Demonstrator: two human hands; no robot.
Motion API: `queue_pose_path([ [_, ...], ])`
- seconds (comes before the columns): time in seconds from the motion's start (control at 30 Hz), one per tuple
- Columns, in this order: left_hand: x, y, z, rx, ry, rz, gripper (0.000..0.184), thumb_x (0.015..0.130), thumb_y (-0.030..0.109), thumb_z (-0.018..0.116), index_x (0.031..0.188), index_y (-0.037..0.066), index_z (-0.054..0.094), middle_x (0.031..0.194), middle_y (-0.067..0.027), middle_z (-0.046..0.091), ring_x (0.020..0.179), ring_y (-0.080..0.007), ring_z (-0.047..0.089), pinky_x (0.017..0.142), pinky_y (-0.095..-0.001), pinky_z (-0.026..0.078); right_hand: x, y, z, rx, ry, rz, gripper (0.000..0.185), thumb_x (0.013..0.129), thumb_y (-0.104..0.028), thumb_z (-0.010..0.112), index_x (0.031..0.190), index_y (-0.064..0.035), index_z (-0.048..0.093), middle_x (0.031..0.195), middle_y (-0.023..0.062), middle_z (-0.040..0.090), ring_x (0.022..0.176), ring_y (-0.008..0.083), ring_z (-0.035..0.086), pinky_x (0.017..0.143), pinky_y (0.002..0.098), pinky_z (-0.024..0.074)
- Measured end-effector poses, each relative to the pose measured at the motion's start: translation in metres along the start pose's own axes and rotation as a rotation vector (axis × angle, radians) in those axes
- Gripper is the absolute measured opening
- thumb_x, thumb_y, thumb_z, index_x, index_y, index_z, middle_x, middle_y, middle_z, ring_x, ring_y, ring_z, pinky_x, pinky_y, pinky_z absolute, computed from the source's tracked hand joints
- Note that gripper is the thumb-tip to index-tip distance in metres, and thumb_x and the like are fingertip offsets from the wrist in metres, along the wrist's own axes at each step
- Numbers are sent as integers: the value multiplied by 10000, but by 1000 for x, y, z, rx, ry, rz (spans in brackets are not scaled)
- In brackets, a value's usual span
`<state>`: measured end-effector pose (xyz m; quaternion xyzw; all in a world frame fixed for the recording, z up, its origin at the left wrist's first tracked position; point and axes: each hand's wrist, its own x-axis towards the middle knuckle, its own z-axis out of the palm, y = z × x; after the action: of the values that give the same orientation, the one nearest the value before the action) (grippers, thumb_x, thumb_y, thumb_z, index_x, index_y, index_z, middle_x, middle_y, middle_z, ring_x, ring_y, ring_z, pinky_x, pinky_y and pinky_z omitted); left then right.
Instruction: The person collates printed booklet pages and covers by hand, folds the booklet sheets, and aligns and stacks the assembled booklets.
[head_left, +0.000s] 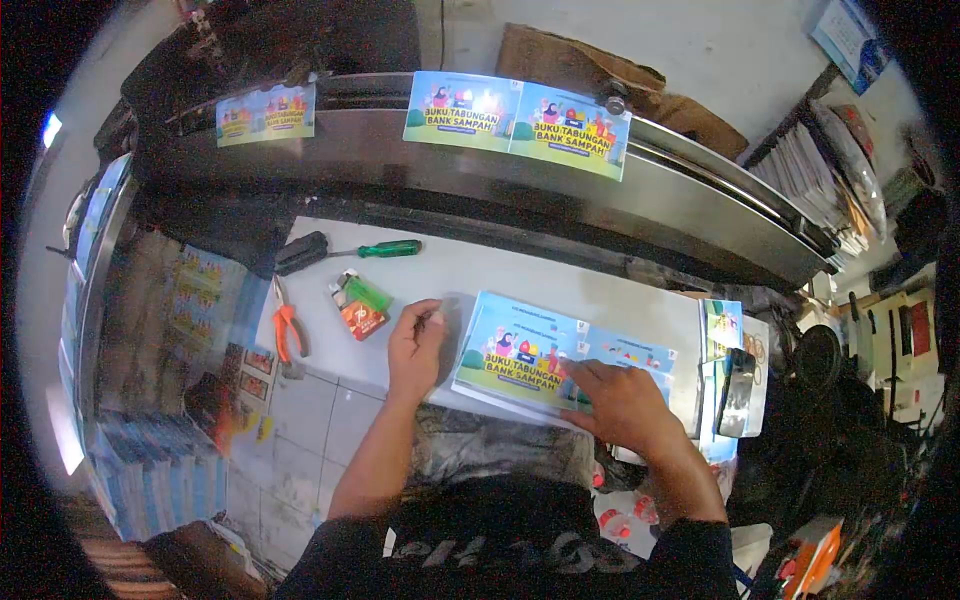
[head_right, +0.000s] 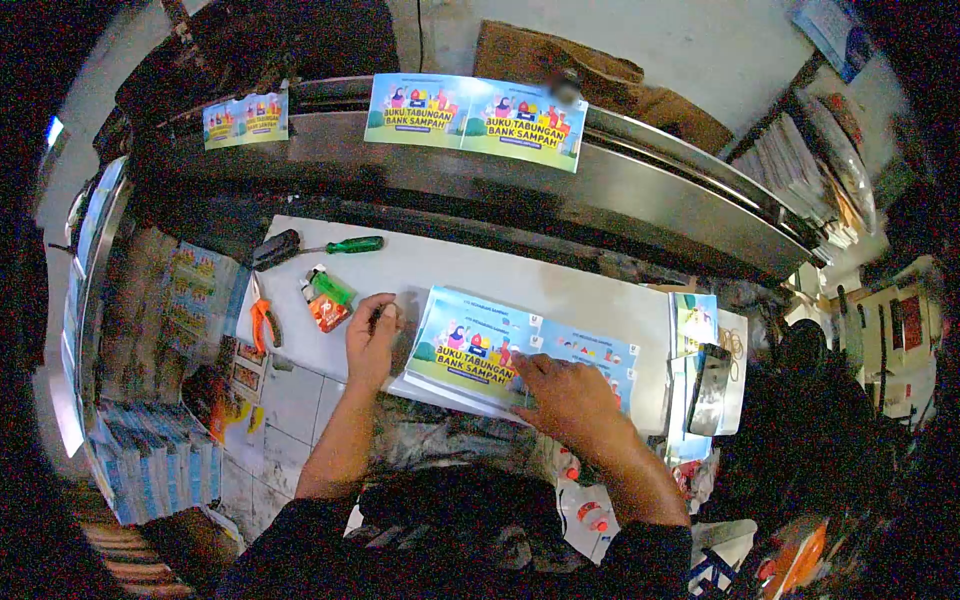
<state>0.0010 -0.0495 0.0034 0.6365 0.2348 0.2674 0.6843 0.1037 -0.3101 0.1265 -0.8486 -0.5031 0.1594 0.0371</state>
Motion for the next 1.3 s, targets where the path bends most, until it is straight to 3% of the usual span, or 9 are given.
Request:
queue_pose_path([
  [0.23,18,17,4,38,-9,3,224,947,138,581,1130,9,586,963,-26,601,839,-78,530,754,-231,442,-3,1,7,7,64,-9,635,820,-448,663,1307,-71,507,1059,157,647,864,335,656,721,434,527],
  [0.47,192,114,17,589,319,623,435,903,297,636,1148,-59,587,1111,-220,634,1011,-311,621,877,-397,468,-2,-2,6,53,15,37,593,822,-413,668,1288,-78,520,1081,167,646,908,350,651,770,446,530],
  [0.57,309,114,-8,416,171,382,603,856,417,654,1196,-72,560,1209,-269,581,1105,-371,579,967,-431,424,1,-5,-2,62,-72,77,593,819,-395,672,1294,-79,513,1066,160,649,924,353,650,785,443,533],
  [0.63,327,123,-2,690,477,292,761,810,516,652,1262,-80,514,1277,-297,527,1194,-392,514,1043,-440,374,2,-5,-5,60,-79,81,603,814,-393,675,1302,-82,505,1067,158,647,929,353,650,784,445,534],
  [0.97,295,116,11,708,476,509,792,800,465,696,1360,-33,438,1362,-280,461,1294,-390,420,1075,-461,339,10,28,-39,82,-196,-27,385,844,-234,618,1204,-99,600,1022,145,679,911,328,662,802,433,539],
  [1.03,254,125,3,585,397,497,732,830,416,681,1353,-35,439,1351,-260,477,1275,-373,443,1061,-450,354,6,68,-63,103,244,59,279,833,-120,564,1088,-99,676,942,143,695,816,340,674,759,438,531],
  [1.1,188,136,-3,416,271,432,600,879,306,652,1336,-26,451,1319,-218,508,1226,-321,488,1025,-413,387,3,92,-134,-235,224,539,321,917,-185,516,1219,-143,617,928,151,688,850,362,665,786,464,522],
  [1.2,97,107,-8,338,178,390,448,903,171,632,1296,11,490,1250,-161,543,1143,-224,529,956,-338,431,7,138,-168,-335,1278,204,478,879,-11,502,1329,-168,545,1210,128,638,1130,304,601,968,411,467],
  [1.3,33,57,-4,411,167,320,416,875,137,641,1252,14,515,1243,-157,537,1148,-230,519,959,-347,421,38,202,-139,-496,1219,265,546,845,52,490,1338,-175,545,1371,127,527,1259,302,508,1056,400,397],
])
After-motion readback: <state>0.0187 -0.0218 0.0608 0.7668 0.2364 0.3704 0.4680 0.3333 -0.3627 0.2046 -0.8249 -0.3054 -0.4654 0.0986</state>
